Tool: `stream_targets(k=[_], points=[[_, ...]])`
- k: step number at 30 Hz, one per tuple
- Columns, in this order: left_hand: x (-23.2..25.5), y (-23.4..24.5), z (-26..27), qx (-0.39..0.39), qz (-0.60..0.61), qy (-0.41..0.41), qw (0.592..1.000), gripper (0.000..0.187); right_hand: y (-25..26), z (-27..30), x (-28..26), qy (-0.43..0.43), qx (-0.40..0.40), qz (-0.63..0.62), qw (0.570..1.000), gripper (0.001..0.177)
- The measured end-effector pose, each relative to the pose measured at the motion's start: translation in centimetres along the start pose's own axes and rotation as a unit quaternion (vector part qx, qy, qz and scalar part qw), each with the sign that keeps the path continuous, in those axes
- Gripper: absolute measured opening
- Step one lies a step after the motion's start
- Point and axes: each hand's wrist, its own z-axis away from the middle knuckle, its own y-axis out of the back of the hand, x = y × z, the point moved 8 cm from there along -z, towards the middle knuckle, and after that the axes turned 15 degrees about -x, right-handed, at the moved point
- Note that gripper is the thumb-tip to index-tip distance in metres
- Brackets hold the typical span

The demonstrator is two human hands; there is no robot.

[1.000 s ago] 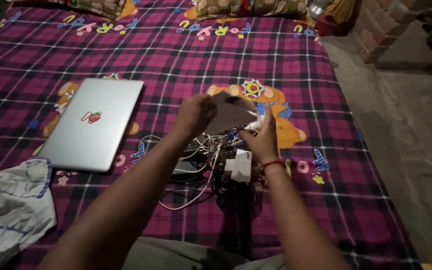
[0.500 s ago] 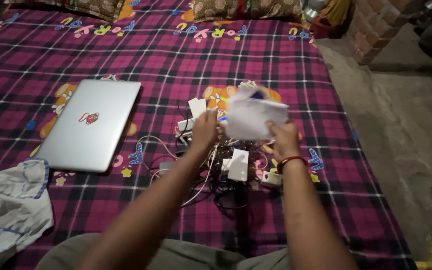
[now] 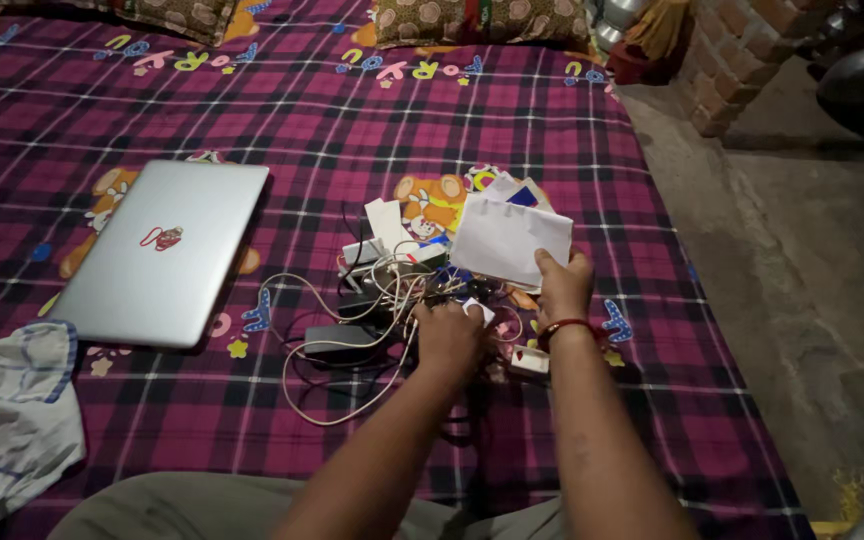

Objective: The person unpacks a paper bag containing tangled cables, chargers, and small electronic accessories onto a bed. They sort through the items, separating cables and placing some into a cloth pouch. The person also folds a white cloth and continues to organize the electronics.

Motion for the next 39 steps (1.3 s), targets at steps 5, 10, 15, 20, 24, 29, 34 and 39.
stream_targets(k=[5,10,15,20,24,29,34,39], points=[[-3.7,-1.1,-1.7,-0.089,0.246,0.105,0.959,0.039,0.5,0.7,-0.1,-0.059,0.038,0.018,0.997,0.031],[-8.4,-2.1,-3.7,0.075,0.600,0.132,0.786,0.050,0.6,-0.2,1.0,0.025,0.042,-0.077,0.996,0.028],[-8.0,-1.8,-4.7,0.150,0.843,0.006,0.517,0.034,0.1,-0.5,3.5,0.005,0.066,-0.094,0.993,0.029],[-6.9,-1.2,-5.0,0.113,0.802,0.027,0.585,0.025,-4.5,1.1,1.6,0.059,-0.105,-0.116,0.986,0.037],[-7.3,1.3,-3.3,0.100,0.702,0.119,0.695,0.058,-7.4,1.8,1.0,-0.014,-0.176,-0.160,0.971,0.036],[-9.2,7.1,-1.2,0.176,0.492,0.140,0.841,0.090,-9.1,2.6,-0.3,0.017,-0.240,-0.158,0.958,0.037],[-9.1,8.6,-2.3,0.112,0.487,0.122,0.858,0.111,-9.9,3.6,-2.0,0.062,-0.221,-0.027,0.973,0.035],[-9.1,8.6,-4.0,0.082,0.484,0.042,0.870,0.082,-7.1,2.7,-1.4,0.054,-0.095,0.010,0.994,0.045]])
